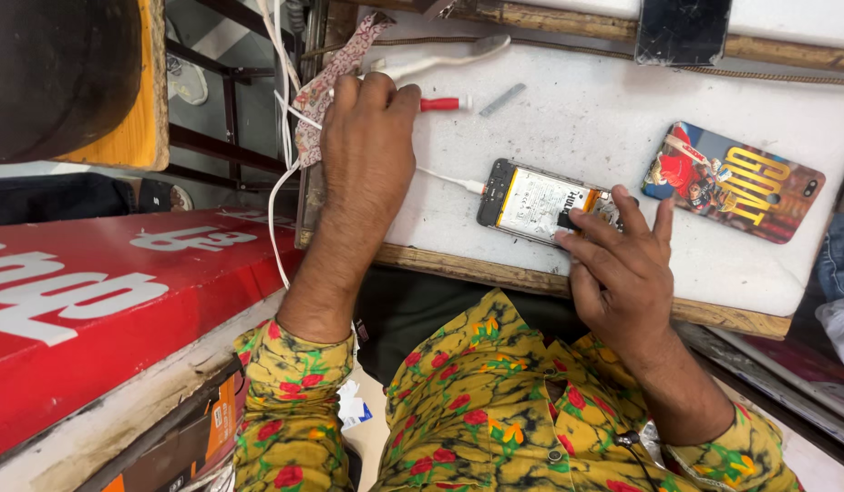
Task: The person works on a disassembled smartphone, using a red-handled screwdriver to manipulate internal components and a small brush to clean the battery area. The person handles the phone's back cover and a phone case, placing them on the workbench while continuing to adjust parts inside the device.
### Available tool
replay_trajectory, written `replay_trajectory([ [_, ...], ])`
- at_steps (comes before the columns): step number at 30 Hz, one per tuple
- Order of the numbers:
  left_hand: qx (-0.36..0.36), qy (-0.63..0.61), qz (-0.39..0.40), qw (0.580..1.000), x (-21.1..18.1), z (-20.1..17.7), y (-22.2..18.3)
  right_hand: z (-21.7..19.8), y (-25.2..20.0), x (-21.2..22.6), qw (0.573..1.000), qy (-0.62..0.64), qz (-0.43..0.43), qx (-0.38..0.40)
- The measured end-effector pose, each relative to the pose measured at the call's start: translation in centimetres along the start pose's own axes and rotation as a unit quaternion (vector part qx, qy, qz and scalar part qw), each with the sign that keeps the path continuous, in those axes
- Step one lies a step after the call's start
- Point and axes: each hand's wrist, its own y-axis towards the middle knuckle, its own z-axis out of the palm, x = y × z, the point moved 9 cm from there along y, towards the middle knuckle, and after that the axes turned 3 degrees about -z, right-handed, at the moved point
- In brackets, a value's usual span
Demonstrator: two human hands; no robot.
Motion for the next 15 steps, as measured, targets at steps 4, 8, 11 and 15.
replay_trajectory([
  [4,-0.073,-0.095,0.033,0.992,-1.3,-1.9,-2.1,-0.4,0.7,1.4,0.999,0.02,-0.034,0.011],
  [8,-0.057,-0.476,-0.064,0.875,-1.5,-1.6,-6.7,0.7,2.1,3.2,0.993,0.078,-0.062,0.062],
  [11,-0.054,-0.608,-0.064,0.789,-3.3,-0.1,-8.8,1.6,3.5,4.6,0.993,0.043,-0.075,0.074],
  [15,-0.081,-0.556,-0.021,0.827,-4.6,2.0,-10.5,3.2,4.3,4.8,0.992,0.033,-0.054,0.105],
])
